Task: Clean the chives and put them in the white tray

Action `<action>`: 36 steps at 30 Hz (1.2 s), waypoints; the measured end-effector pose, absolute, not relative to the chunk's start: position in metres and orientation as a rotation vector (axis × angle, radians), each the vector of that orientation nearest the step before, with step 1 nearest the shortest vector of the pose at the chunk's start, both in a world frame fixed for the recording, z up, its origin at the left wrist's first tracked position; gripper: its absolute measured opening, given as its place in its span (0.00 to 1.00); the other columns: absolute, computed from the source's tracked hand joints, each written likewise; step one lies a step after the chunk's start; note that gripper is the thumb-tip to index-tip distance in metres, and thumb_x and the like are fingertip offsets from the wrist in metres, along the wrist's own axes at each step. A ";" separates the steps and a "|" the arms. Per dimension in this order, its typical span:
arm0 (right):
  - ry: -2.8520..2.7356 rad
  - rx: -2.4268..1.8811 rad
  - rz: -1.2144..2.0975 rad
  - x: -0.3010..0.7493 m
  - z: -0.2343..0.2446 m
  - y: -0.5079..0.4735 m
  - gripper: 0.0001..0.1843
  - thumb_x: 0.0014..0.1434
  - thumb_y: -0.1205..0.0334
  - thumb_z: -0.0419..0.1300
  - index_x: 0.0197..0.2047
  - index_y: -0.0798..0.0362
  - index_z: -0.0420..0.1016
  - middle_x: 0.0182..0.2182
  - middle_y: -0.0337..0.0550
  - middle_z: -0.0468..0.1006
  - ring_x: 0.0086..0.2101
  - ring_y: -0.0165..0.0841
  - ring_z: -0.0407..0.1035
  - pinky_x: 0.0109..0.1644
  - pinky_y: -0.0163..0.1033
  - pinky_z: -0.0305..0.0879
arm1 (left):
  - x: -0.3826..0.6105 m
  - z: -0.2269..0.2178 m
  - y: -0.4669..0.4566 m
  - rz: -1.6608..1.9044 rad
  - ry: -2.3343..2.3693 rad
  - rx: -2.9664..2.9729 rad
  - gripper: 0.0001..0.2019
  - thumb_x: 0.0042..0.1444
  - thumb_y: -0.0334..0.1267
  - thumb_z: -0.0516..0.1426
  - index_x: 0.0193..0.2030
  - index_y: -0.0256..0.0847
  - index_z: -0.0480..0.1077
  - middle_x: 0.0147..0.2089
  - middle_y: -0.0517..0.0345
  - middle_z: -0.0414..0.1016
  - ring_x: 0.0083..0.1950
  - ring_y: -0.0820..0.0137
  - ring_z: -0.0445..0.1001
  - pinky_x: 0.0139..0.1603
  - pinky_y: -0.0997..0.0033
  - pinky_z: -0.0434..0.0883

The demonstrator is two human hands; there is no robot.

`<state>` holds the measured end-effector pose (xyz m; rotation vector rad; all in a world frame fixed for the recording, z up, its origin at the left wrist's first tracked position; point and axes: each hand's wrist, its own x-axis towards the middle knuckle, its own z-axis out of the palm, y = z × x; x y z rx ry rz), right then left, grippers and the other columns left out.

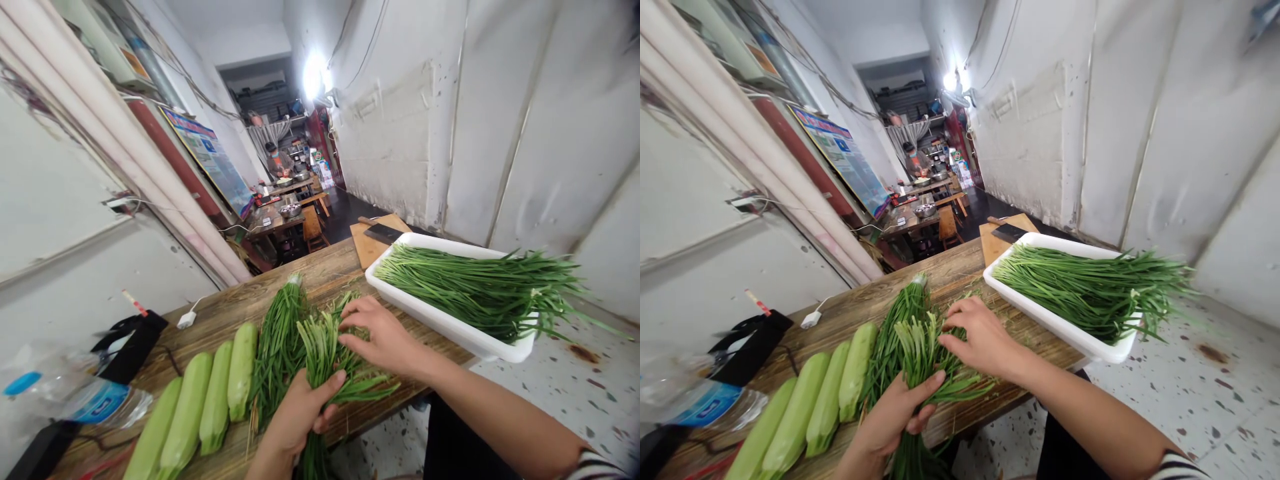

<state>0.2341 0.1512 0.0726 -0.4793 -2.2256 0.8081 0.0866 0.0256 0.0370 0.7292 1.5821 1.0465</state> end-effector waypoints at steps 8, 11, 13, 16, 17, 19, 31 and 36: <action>-2.275 -0.318 1.462 0.213 0.057 0.178 0.04 0.45 0.69 0.65 0.21 0.57 0.75 0.28 0.37 0.74 0.32 0.30 0.67 0.38 0.33 0.61 | 0.089 0.040 0.030 1.018 1.672 0.846 0.24 0.40 0.58 0.63 0.29 0.40 0.62 0.11 0.72 0.56 0.13 0.82 0.50 0.12 0.83 0.46; -2.098 -0.429 1.608 0.212 0.049 0.177 0.06 0.44 0.67 0.65 0.20 0.57 0.74 0.26 0.37 0.73 0.32 0.30 0.67 0.36 0.32 0.61 | 0.087 0.038 0.031 1.002 1.642 0.857 0.24 0.41 0.58 0.63 0.29 0.40 0.61 0.11 0.72 0.56 0.12 0.82 0.50 0.12 0.83 0.46; -2.070 -0.450 1.646 0.212 0.046 0.175 0.05 0.44 0.65 0.66 0.21 0.57 0.75 0.26 0.36 0.73 0.32 0.31 0.67 0.37 0.32 0.61 | 0.085 0.036 0.031 0.975 1.638 0.869 0.24 0.42 0.58 0.63 0.29 0.40 0.61 0.12 0.71 0.57 0.12 0.82 0.50 0.12 0.83 0.46; -2.127 -0.399 1.667 0.213 0.045 0.175 0.04 0.43 0.65 0.66 0.24 0.57 0.77 0.26 0.36 0.72 0.32 0.30 0.65 0.37 0.32 0.60 | 0.085 0.035 0.030 0.940 1.635 0.874 0.24 0.41 0.57 0.64 0.30 0.40 0.61 0.14 0.71 0.58 0.13 0.82 0.52 0.12 0.83 0.46; -2.154 -0.385 1.672 0.214 0.045 0.175 0.05 0.43 0.65 0.66 0.24 0.58 0.77 0.26 0.36 0.72 0.31 0.29 0.65 0.36 0.32 0.59 | 0.085 0.035 0.030 0.932 1.623 0.875 0.24 0.41 0.57 0.64 0.31 0.40 0.61 0.14 0.72 0.58 0.14 0.82 0.52 0.12 0.83 0.46; -2.208 -0.372 1.685 0.217 0.046 0.176 0.06 0.43 0.65 0.66 0.26 0.58 0.77 0.26 0.35 0.71 0.30 0.28 0.63 0.34 0.31 0.58 | 0.086 0.036 0.029 0.922 1.592 0.874 0.25 0.40 0.57 0.64 0.31 0.40 0.60 0.15 0.72 0.58 0.14 0.82 0.52 0.12 0.83 0.46; -2.011 -0.476 1.758 0.223 0.049 0.165 0.06 0.42 0.64 0.66 0.25 0.57 0.75 0.22 0.34 0.72 0.26 0.27 0.64 0.32 0.32 0.60 | 0.086 0.041 0.029 0.962 1.560 0.772 0.28 0.37 0.57 0.66 0.35 0.40 0.61 0.16 0.71 0.61 0.13 0.82 0.54 0.13 0.83 0.45; -2.010 -0.501 1.713 0.220 0.049 0.163 0.06 0.44 0.64 0.64 0.22 0.57 0.73 0.19 0.32 0.68 0.25 0.26 0.61 0.32 0.32 0.57 | 0.088 0.042 0.029 0.966 1.584 0.743 0.31 0.33 0.58 0.67 0.36 0.40 0.61 0.17 0.71 0.61 0.14 0.82 0.56 0.13 0.84 0.45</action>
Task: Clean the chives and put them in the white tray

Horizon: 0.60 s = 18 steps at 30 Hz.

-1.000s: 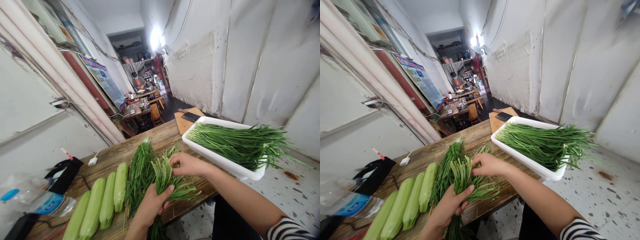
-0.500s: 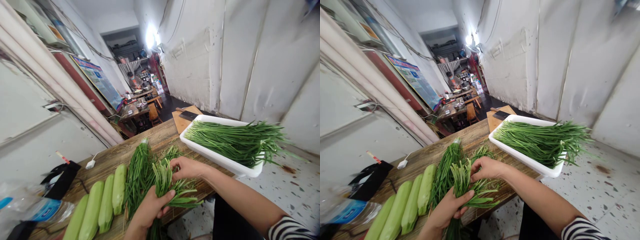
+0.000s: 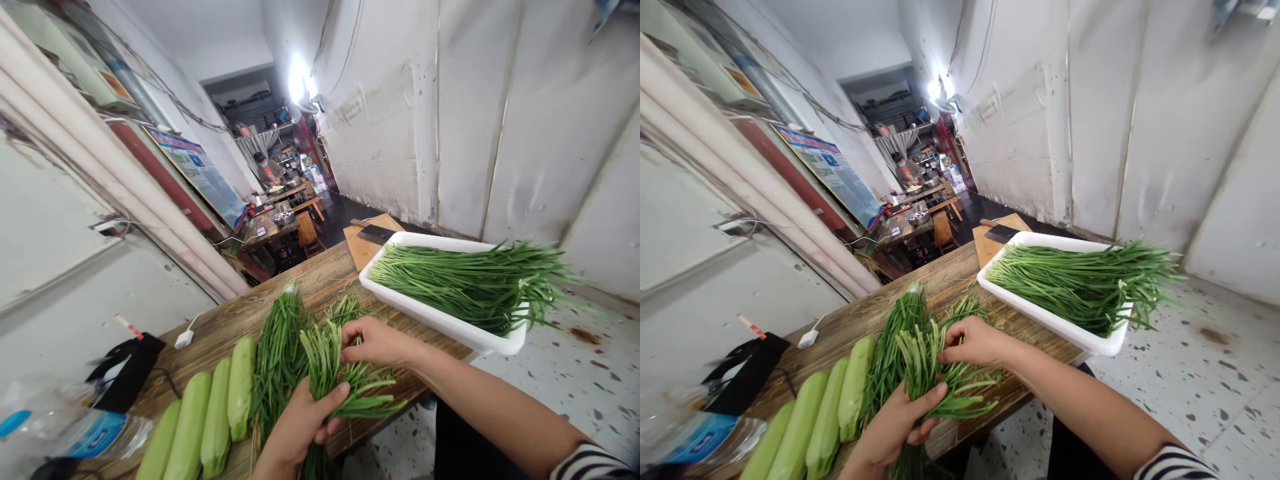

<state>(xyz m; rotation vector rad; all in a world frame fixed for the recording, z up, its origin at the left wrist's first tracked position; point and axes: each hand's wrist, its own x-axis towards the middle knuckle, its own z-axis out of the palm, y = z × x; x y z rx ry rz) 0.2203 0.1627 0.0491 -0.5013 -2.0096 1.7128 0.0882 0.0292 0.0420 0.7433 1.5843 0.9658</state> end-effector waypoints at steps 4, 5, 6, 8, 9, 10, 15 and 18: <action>-2.001 -0.539 1.676 0.219 0.045 0.164 0.10 0.45 0.63 0.62 0.18 0.57 0.68 0.17 0.30 0.62 0.24 0.25 0.56 0.30 0.32 0.52 | 0.088 0.042 0.029 0.975 1.585 0.753 0.30 0.35 0.60 0.65 0.36 0.40 0.62 0.15 0.71 0.60 0.13 0.82 0.53 0.13 0.83 0.46; -1.992 -0.557 1.679 0.219 0.044 0.164 0.11 0.45 0.63 0.62 0.17 0.57 0.67 0.17 0.30 0.61 0.23 0.25 0.55 0.29 0.32 0.51 | 0.088 0.043 0.029 0.984 1.589 0.754 0.30 0.37 0.61 0.64 0.37 0.39 0.62 0.14 0.72 0.59 0.13 0.82 0.53 0.13 0.83 0.46; -1.981 -0.575 1.680 0.219 0.043 0.164 0.12 0.45 0.63 0.62 0.16 0.56 0.66 0.17 0.30 0.60 0.22 0.25 0.54 0.28 0.32 0.50 | 0.089 0.043 0.029 1.000 1.602 0.756 0.30 0.38 0.61 0.63 0.38 0.39 0.63 0.14 0.71 0.59 0.13 0.82 0.53 0.13 0.83 0.46; -1.956 -0.596 1.655 0.219 0.041 0.163 0.12 0.45 0.64 0.62 0.16 0.56 0.66 0.16 0.31 0.61 0.22 0.25 0.55 0.28 0.32 0.51 | 0.091 0.043 0.029 1.064 1.666 0.755 0.30 0.40 0.62 0.62 0.39 0.38 0.63 0.16 0.70 0.61 0.14 0.81 0.56 0.13 0.84 0.47; -1.945 -0.588 1.638 0.220 0.041 0.161 0.11 0.45 0.64 0.61 0.16 0.56 0.66 0.17 0.32 0.62 0.23 0.25 0.56 0.29 0.32 0.52 | 0.092 0.043 0.029 1.108 1.710 0.747 0.30 0.40 0.62 0.62 0.39 0.38 0.64 0.17 0.70 0.61 0.15 0.81 0.58 0.13 0.84 0.47; -1.934 -0.569 1.622 0.220 0.041 0.160 0.10 0.45 0.64 0.61 0.17 0.56 0.68 0.18 0.33 0.64 0.24 0.26 0.58 0.30 0.32 0.54 | 0.093 0.044 0.030 1.149 1.750 0.735 0.30 0.40 0.62 0.62 0.38 0.38 0.64 0.18 0.69 0.61 0.15 0.81 0.59 0.13 0.84 0.48; -1.813 -0.481 1.590 0.222 0.043 0.151 0.07 0.46 0.64 0.64 0.20 0.57 0.74 0.26 0.39 0.72 0.31 0.31 0.66 0.40 0.36 0.60 | 0.101 0.049 0.031 1.285 1.832 0.659 0.28 0.35 0.60 0.65 0.31 0.37 0.66 0.18 0.69 0.61 0.15 0.81 0.59 0.12 0.84 0.50; -1.705 -0.500 1.660 0.222 0.044 0.149 0.08 0.47 0.60 0.66 0.22 0.56 0.76 0.29 0.40 0.72 0.33 0.31 0.66 0.41 0.36 0.59 | 0.106 0.057 0.030 1.322 1.862 0.640 0.28 0.34 0.59 0.65 0.31 0.36 0.68 0.19 0.67 0.63 0.15 0.82 0.58 0.13 0.83 0.53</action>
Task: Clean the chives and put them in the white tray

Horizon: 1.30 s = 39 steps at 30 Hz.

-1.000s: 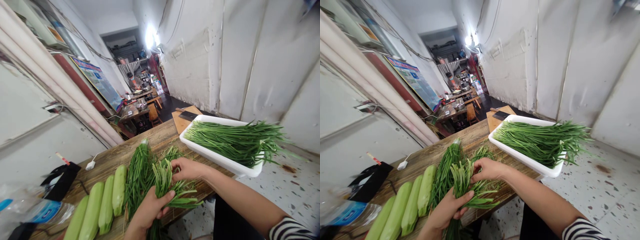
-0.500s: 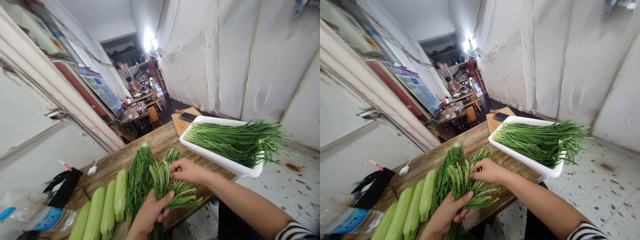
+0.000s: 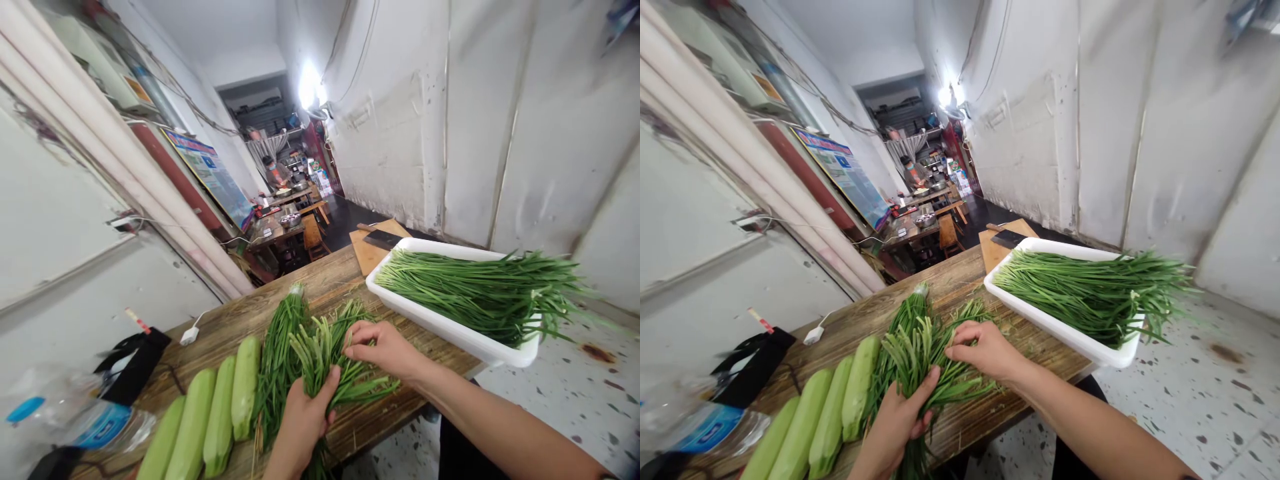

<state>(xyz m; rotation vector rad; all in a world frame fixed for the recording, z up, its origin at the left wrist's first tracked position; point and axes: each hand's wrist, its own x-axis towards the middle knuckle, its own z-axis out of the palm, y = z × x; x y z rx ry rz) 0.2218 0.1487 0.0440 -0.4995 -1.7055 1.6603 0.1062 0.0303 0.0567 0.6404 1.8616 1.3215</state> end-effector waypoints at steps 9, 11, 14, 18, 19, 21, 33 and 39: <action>-1.721 -0.505 1.512 0.229 0.043 0.156 0.06 0.51 0.63 0.63 0.26 0.56 0.77 0.34 0.42 0.71 0.35 0.32 0.65 0.41 0.37 0.60 | 0.098 0.052 0.029 1.257 1.844 0.709 0.28 0.33 0.62 0.65 0.26 0.36 0.67 0.19 0.67 0.63 0.17 0.80 0.58 0.16 0.81 0.60; -1.823 -0.467 1.416 0.233 0.048 0.156 0.07 0.54 0.65 0.60 0.26 0.56 0.76 0.34 0.43 0.71 0.37 0.32 0.66 0.43 0.37 0.60 | 0.096 0.050 0.029 1.221 1.844 0.753 0.28 0.34 0.62 0.63 0.25 0.37 0.66 0.17 0.68 0.60 0.17 0.80 0.56 0.16 0.80 0.59; -1.898 -0.415 1.312 0.236 0.053 0.154 0.10 0.58 0.67 0.57 0.27 0.56 0.75 0.34 0.44 0.71 0.37 0.32 0.66 0.44 0.38 0.60 | 0.095 0.049 0.030 1.192 1.855 0.793 0.27 0.38 0.63 0.62 0.25 0.37 0.66 0.18 0.68 0.59 0.16 0.81 0.54 0.15 0.81 0.57; -1.932 -0.419 1.244 0.237 0.056 0.153 0.08 0.57 0.69 0.57 0.28 0.56 0.75 0.33 0.43 0.71 0.37 0.32 0.66 0.43 0.38 0.61 | 0.095 0.049 0.030 1.198 1.859 0.798 0.26 0.40 0.61 0.62 0.27 0.36 0.67 0.20 0.67 0.61 0.17 0.82 0.54 0.15 0.82 0.56; -1.940 -0.428 1.247 0.237 0.056 0.154 0.08 0.57 0.69 0.57 0.28 0.56 0.75 0.34 0.43 0.71 0.37 0.32 0.66 0.43 0.38 0.61 | 0.094 0.049 0.030 1.203 1.853 0.792 0.25 0.41 0.60 0.62 0.28 0.36 0.67 0.20 0.66 0.62 0.17 0.82 0.54 0.15 0.82 0.56; -1.972 -0.435 1.277 0.237 0.057 0.154 0.07 0.56 0.69 0.57 0.28 0.56 0.75 0.36 0.44 0.70 0.39 0.33 0.67 0.45 0.38 0.61 | 0.094 0.049 0.030 1.210 1.839 0.794 0.25 0.42 0.59 0.62 0.29 0.36 0.68 0.20 0.66 0.62 0.18 0.81 0.55 0.16 0.82 0.57; -2.032 -0.463 1.393 0.238 0.056 0.162 0.10 0.50 0.63 0.66 0.21 0.55 0.73 0.44 0.46 0.72 0.46 0.38 0.67 0.53 0.45 0.58 | 0.095 0.052 0.028 1.197 1.810 0.850 0.25 0.42 0.61 0.60 0.28 0.36 0.69 0.20 0.64 0.64 0.18 0.79 0.59 0.17 0.80 0.61; -1.776 -0.540 1.147 0.256 0.065 0.178 0.15 0.60 0.56 0.57 0.27 0.54 0.78 0.42 0.46 0.72 0.44 0.36 0.67 0.50 0.42 0.61 | 0.090 0.050 0.024 1.208 1.775 0.674 0.26 0.38 0.59 0.64 0.32 0.37 0.68 0.21 0.66 0.64 0.17 0.80 0.60 0.14 0.82 0.56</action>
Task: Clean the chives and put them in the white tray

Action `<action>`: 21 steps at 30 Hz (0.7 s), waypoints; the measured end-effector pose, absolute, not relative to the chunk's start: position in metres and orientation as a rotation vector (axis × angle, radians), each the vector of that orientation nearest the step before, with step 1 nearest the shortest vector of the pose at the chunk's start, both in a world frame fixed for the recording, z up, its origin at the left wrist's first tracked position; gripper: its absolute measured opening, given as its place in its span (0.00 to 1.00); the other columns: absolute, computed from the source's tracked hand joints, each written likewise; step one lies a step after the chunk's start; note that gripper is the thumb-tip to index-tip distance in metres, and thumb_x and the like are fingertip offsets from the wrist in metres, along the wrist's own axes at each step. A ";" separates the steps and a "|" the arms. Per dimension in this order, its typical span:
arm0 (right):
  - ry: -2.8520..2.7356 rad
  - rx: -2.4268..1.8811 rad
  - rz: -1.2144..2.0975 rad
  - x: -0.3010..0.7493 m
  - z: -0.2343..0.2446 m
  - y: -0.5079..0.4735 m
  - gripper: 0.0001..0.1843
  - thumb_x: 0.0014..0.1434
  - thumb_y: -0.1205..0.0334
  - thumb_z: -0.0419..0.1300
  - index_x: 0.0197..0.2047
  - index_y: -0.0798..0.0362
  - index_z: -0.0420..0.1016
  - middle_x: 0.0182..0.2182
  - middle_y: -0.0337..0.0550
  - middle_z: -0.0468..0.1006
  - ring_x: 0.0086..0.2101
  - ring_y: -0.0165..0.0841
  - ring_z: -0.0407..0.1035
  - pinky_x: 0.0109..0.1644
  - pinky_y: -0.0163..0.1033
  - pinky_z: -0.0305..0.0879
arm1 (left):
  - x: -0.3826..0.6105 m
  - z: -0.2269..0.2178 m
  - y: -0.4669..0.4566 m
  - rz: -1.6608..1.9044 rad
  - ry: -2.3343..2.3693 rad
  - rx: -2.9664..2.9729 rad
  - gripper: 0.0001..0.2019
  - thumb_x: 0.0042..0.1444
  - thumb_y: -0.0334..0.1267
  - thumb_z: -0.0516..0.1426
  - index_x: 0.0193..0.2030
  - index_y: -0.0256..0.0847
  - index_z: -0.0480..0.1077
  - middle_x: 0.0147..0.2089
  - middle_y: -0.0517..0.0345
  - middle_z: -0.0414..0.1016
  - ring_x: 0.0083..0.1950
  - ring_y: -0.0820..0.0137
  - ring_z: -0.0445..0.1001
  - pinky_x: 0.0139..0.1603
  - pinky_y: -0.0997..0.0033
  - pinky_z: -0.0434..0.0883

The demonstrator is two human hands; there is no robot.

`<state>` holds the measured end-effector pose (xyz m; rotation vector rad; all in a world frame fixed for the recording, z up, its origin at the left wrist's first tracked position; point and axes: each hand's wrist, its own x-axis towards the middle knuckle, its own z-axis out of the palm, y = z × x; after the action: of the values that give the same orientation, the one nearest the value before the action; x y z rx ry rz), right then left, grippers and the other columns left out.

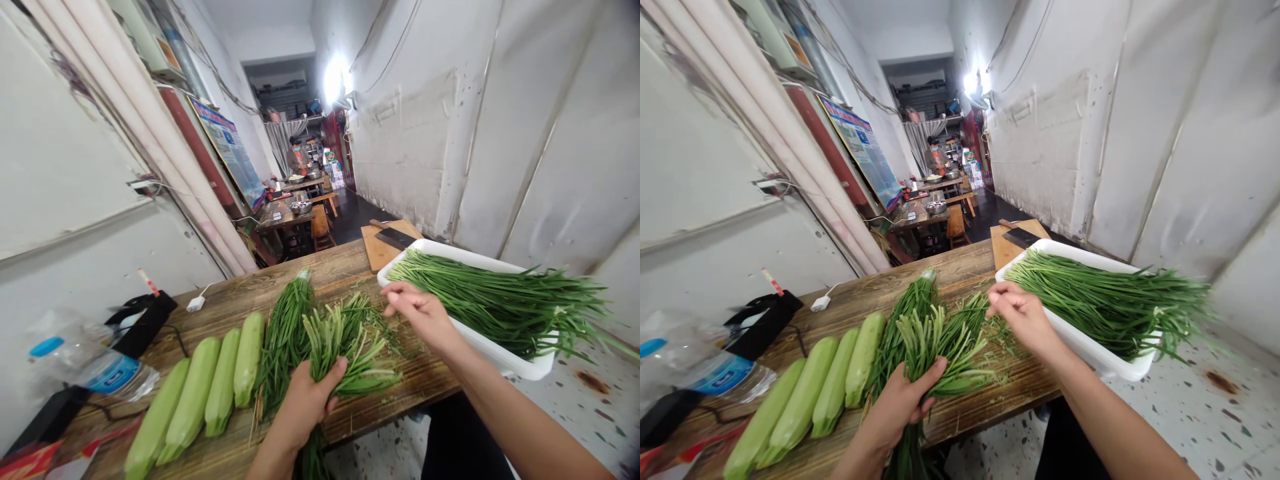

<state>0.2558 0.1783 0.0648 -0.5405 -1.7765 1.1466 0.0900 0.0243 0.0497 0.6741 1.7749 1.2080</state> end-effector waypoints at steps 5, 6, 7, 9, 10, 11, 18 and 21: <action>-2.368 -0.197 0.836 0.250 0.074 0.168 0.16 0.60 0.65 0.57 0.52 0.50 0.73 0.46 0.48 0.75 0.47 0.37 0.67 0.53 0.43 0.62 | 0.092 0.051 0.025 1.214 1.752 0.654 0.26 0.37 0.57 0.65 0.35 0.37 0.68 0.25 0.64 0.69 0.18 0.81 0.61 0.14 0.84 0.56; -2.429 -0.172 0.804 0.249 0.074 0.167 0.15 0.61 0.66 0.56 0.51 0.51 0.74 0.43 0.48 0.76 0.45 0.37 0.68 0.50 0.43 0.63 | 0.092 0.050 0.025 1.200 1.745 0.677 0.25 0.38 0.57 0.65 0.34 0.37 0.67 0.24 0.65 0.67 0.17 0.82 0.59 0.14 0.84 0.54; -2.464 -0.155 0.795 0.248 0.075 0.168 0.13 0.61 0.66 0.56 0.47 0.53 0.76 0.39 0.48 0.77 0.42 0.37 0.69 0.48 0.42 0.64 | 0.091 0.050 0.024 1.183 1.739 0.701 0.25 0.39 0.57 0.64 0.33 0.37 0.66 0.22 0.66 0.66 0.16 0.83 0.57 0.13 0.85 0.52; -2.467 -0.139 0.863 0.247 0.074 0.168 0.09 0.60 0.64 0.57 0.38 0.54 0.79 0.32 0.47 0.77 0.37 0.35 0.70 0.42 0.40 0.65 | 0.089 0.048 0.023 1.145 1.733 0.732 0.25 0.40 0.58 0.64 0.33 0.37 0.65 0.19 0.69 0.62 0.15 0.83 0.55 0.12 0.85 0.49; -2.433 -0.141 0.951 0.247 0.073 0.169 0.09 0.59 0.62 0.58 0.34 0.54 0.80 0.31 0.46 0.77 0.35 0.34 0.70 0.40 0.39 0.66 | 0.089 0.048 0.023 1.127 1.726 0.734 0.26 0.40 0.58 0.63 0.34 0.38 0.64 0.18 0.70 0.61 0.14 0.83 0.54 0.12 0.84 0.48; -2.373 -0.153 1.070 0.247 0.071 0.168 0.10 0.58 0.59 0.60 0.32 0.54 0.80 0.29 0.45 0.76 0.33 0.33 0.70 0.39 0.38 0.66 | 0.089 0.047 0.023 1.113 1.714 0.727 0.27 0.40 0.59 0.63 0.35 0.38 0.63 0.17 0.70 0.61 0.14 0.83 0.54 0.12 0.84 0.47; -1.500 -0.522 1.773 0.248 0.055 0.171 0.16 0.43 0.51 0.70 0.21 0.56 0.75 0.21 0.38 0.72 0.24 0.26 0.63 0.29 0.34 0.59 | 0.093 0.058 0.022 1.150 1.599 0.708 0.28 0.39 0.60 0.64 0.35 0.39 0.62 0.20 0.70 0.62 0.14 0.85 0.54 0.12 0.85 0.44; -1.405 -0.638 1.681 0.252 0.056 0.178 0.24 0.44 0.47 0.68 0.14 0.55 0.64 0.14 0.33 0.62 0.19 0.24 0.53 0.24 0.33 0.51 | 0.093 0.058 0.020 1.157 1.677 0.670 0.29 0.36 0.61 0.64 0.33 0.39 0.62 0.20 0.70 0.61 0.14 0.84 0.56 0.12 0.85 0.45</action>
<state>0.2516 0.1783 0.0564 -0.6380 -1.4051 1.6811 0.0931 0.0204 0.0580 0.6702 1.6771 1.1569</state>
